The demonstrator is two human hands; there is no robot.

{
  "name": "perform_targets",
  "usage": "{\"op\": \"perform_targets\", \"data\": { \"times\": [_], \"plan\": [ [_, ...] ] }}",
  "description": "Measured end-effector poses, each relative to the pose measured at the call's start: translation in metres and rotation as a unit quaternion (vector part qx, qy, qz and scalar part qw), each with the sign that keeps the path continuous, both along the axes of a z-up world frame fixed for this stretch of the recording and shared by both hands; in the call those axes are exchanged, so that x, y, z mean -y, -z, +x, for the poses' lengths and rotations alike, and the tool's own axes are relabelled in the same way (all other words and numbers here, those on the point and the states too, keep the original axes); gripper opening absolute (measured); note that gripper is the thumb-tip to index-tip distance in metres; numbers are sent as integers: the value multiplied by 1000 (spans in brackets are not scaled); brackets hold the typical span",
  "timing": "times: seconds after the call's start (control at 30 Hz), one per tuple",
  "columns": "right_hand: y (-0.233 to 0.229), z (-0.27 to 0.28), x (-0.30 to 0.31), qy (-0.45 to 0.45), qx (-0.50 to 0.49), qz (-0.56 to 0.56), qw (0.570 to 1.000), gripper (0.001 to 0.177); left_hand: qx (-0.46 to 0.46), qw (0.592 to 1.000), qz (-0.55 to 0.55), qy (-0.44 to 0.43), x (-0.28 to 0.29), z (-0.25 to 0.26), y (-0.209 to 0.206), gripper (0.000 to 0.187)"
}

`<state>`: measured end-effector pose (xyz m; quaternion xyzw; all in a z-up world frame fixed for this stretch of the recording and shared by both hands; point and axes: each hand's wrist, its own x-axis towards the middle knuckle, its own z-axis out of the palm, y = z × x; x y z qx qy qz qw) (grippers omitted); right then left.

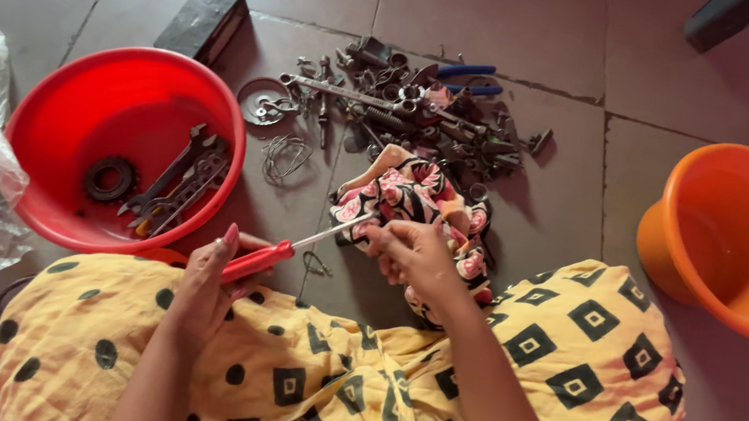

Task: The person sits on the floor and wipes various metal tools with a patterned cloth. They pick up tools from a red bucket and the floor, wipe them, and place them back into the bucket. The person also uses a wrench to tighten a bolt on a metal rod.

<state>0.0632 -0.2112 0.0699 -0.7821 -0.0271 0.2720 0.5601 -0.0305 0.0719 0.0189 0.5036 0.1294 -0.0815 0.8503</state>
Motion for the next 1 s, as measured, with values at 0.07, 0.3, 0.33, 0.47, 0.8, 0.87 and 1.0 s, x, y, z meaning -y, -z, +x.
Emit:
{"op": "perform_targets", "data": {
  "times": [0.07, 0.3, 0.33, 0.47, 0.8, 0.87, 1.0],
  "plan": [
    [3, 1, 1, 17, -11, 66, 998, 31, -7, 1000, -2, 15, 1, 2, -3, 67],
    [4, -1, -6, 44, -37, 164, 985, 20, -44, 997, -3, 57, -1, 4, 3, 81],
    [4, -1, -4, 28, -26, 156, 987, 20, -53, 997, -12, 62, -1, 5, 5, 82],
    [4, 1, 2, -39, 27, 98, 994, 17, -78, 993, -58, 64, -4, 7, 10, 87],
    [-7, -11, -4, -125, 280, -129, 943, 13, -94, 993, -23, 64, -9, 5, 16, 87],
    [-6, -13, -6, -129, 300, -123, 937, 12, -86, 994, -27, 61, -10, 5, 18, 88],
    [-5, -17, -7, -127, 349, -84, 925, 7, -64, 997, -15, 48, -11, 5, 18, 84]
  ]
}}
